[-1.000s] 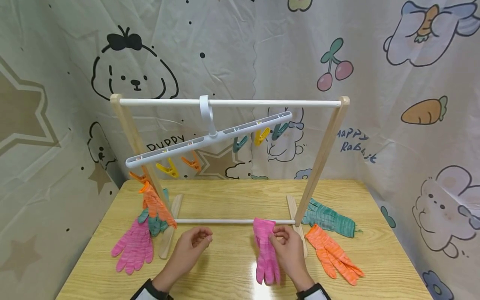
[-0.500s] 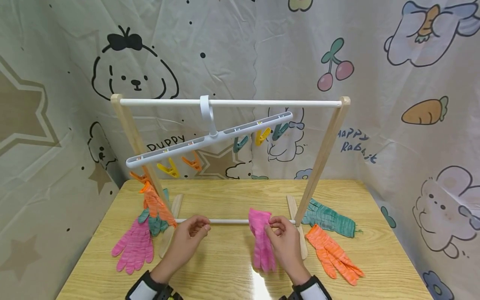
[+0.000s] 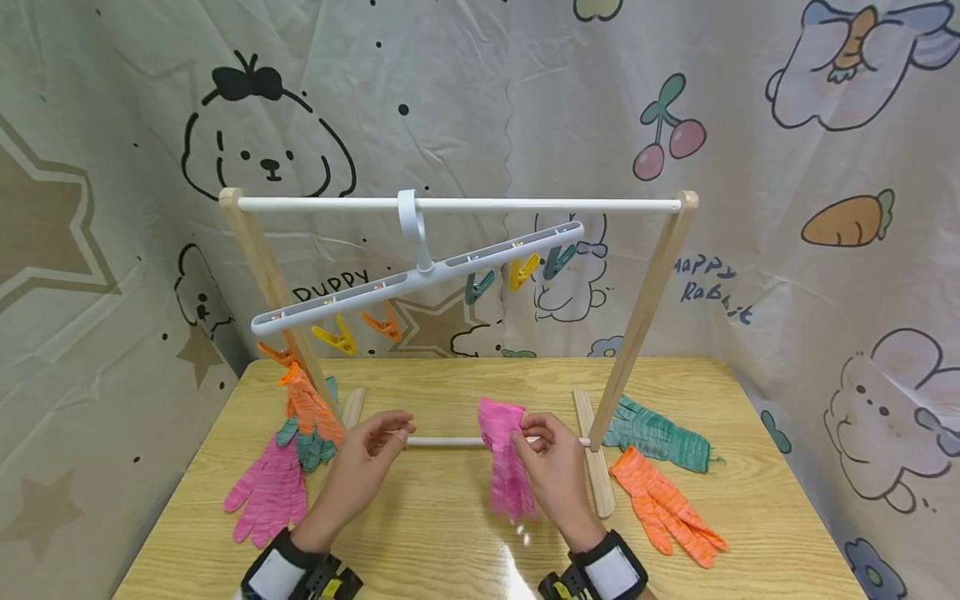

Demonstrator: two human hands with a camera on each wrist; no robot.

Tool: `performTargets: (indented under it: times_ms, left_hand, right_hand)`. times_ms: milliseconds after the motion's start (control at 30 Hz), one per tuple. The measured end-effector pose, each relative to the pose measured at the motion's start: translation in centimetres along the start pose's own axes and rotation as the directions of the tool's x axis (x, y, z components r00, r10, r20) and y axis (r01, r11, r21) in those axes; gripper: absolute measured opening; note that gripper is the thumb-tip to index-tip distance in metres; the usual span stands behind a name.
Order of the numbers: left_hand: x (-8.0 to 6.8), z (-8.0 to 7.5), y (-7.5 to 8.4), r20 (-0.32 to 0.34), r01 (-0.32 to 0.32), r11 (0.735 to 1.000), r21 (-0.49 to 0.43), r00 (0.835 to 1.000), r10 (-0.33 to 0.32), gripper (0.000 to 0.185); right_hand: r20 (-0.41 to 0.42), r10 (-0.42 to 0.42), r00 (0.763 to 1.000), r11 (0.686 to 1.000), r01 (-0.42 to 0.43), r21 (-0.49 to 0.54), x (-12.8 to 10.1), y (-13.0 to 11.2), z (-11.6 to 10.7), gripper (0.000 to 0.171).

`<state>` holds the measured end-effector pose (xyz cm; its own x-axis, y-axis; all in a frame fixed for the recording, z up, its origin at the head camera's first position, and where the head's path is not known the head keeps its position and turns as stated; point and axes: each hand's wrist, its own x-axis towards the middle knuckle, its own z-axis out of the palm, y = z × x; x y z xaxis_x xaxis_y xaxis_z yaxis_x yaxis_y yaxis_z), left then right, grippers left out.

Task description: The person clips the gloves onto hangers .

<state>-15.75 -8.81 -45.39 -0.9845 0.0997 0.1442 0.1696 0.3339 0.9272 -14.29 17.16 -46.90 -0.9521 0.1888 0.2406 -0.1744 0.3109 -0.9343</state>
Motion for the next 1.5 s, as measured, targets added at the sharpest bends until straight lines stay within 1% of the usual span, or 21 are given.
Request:
performTargets:
  times_ms: [167, 300, 433, 533, 733, 1000, 1133, 1267, 1400, 1500]
  left_hand:
    - [0.3, -0.5, 0.6, -0.005, -0.017, 1.0, 0.009, 1.0, 0.017, 0.024]
    - [0.6, -0.8, 0.9, -0.031, -0.029, 1.0, 0.008, 0.999, 0.029, 0.023]
    - [0.9, -1.2, 1.0, -0.062, -0.041, 0.999, 0.015, 0.997, 0.041, 0.022]
    - [1.0, -1.5, 1.2, -0.067, -0.046, 0.999, 0.008, 0.997, 0.046, 0.022]
    - [1.3, -2.1, 1.8, -0.082, -0.031, 0.999, -0.023, 0.996, 0.029, 0.026]
    - [1.5, -2.5, 2.2, -0.121, -0.003, 0.999, -0.051, 0.993, -0.003, 0.032]
    - [1.6, -2.5, 2.4, -0.115, 0.009, 0.998, -0.061, 0.993, -0.016, 0.037]
    - [1.7, -2.6, 2.6, -0.104, 0.021, 0.998, -0.053, 0.994, -0.026, 0.042]
    - [1.8, -2.8, 2.9, -0.119, 0.024, 0.999, -0.03, 0.993, -0.028, 0.044]
    - [2.1, -3.0, 3.1, -0.136, 0.013, 1.0, -0.018, 0.991, -0.016, 0.045]
  right_hand:
    - [0.02, 0.014, 1.0, 0.999, -0.015, 0.028, 0.3, -0.8, 0.4, 0.015]
    - [0.035, 0.023, 0.999, 0.999, -0.023, 0.023, 0.5, -1.2, 0.7, 0.013]
    - [0.043, -0.006, 0.999, 1.0, 0.005, 0.026, 0.6, -1.7, 1.1, 0.012]
    - [0.033, -0.031, 0.999, 0.999, 0.03, 0.032, 0.7, -2.0, 1.4, 0.013]
    - [0.033, -0.058, 0.998, 0.997, 0.056, 0.05, 1.1, -2.9, 2.2, 0.013]
    - [0.063, -0.11, 0.992, 0.992, 0.106, 0.07, 1.5, -4.1, 3.5, 0.011]
    - [0.072, -0.113, 0.991, 0.99, 0.107, 0.086, 1.7, -4.7, 4.1, 0.011]
    - [0.078, -0.119, 0.99, 0.99, 0.112, 0.09, 1.7, -5.3, 4.6, 0.011]
    - [0.087, -0.141, 0.986, 0.988, 0.134, 0.08, 1.8, -5.8, 5.1, 0.012]
    - [0.091, -0.157, 0.983, 0.986, 0.151, 0.077, 1.9, -6.1, 5.4, 0.013]
